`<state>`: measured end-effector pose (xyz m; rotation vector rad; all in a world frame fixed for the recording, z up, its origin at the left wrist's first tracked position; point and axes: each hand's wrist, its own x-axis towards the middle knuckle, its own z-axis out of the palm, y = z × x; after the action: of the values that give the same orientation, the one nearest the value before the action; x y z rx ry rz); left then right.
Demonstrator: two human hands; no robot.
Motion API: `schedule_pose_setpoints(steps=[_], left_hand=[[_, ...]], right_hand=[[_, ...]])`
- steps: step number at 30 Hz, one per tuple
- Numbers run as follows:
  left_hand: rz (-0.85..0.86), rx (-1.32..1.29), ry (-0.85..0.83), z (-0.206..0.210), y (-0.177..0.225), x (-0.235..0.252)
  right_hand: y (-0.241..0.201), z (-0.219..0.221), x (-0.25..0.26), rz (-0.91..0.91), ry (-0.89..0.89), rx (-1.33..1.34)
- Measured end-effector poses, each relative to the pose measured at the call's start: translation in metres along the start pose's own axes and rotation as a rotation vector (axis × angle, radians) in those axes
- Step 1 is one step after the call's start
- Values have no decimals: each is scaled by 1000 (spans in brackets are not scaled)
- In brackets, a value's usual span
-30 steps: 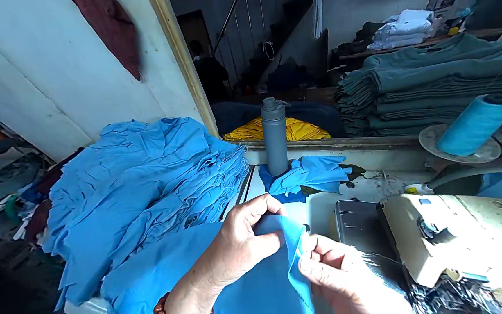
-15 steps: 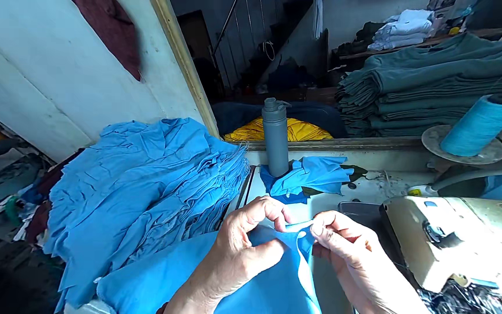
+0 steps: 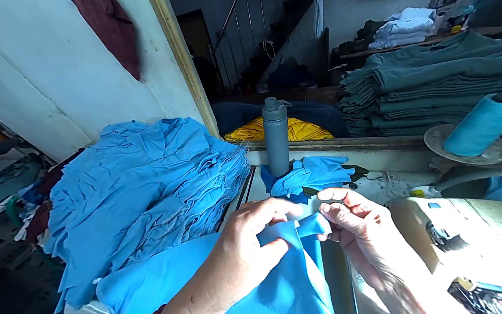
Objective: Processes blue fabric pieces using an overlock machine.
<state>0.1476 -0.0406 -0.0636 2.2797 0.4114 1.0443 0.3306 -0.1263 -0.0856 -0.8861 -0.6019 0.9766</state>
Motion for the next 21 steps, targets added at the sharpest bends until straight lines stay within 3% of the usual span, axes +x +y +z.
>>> schedule_pose_setpoints(steps=[6,12,17,21], left_hand=[[-45,10,17,5,-3,4],[-42,2,27,9,-4,7],[-69,-18,37,13,-1,7],[-117,34,64,18,3,10]], right_hand=[[3,-5,-1,-125,-121,-178],[9,-1,-2,-323,24,-391],[18,-5,4,-509,-37,-536],[15,-3,1,-474,-84,-461]])
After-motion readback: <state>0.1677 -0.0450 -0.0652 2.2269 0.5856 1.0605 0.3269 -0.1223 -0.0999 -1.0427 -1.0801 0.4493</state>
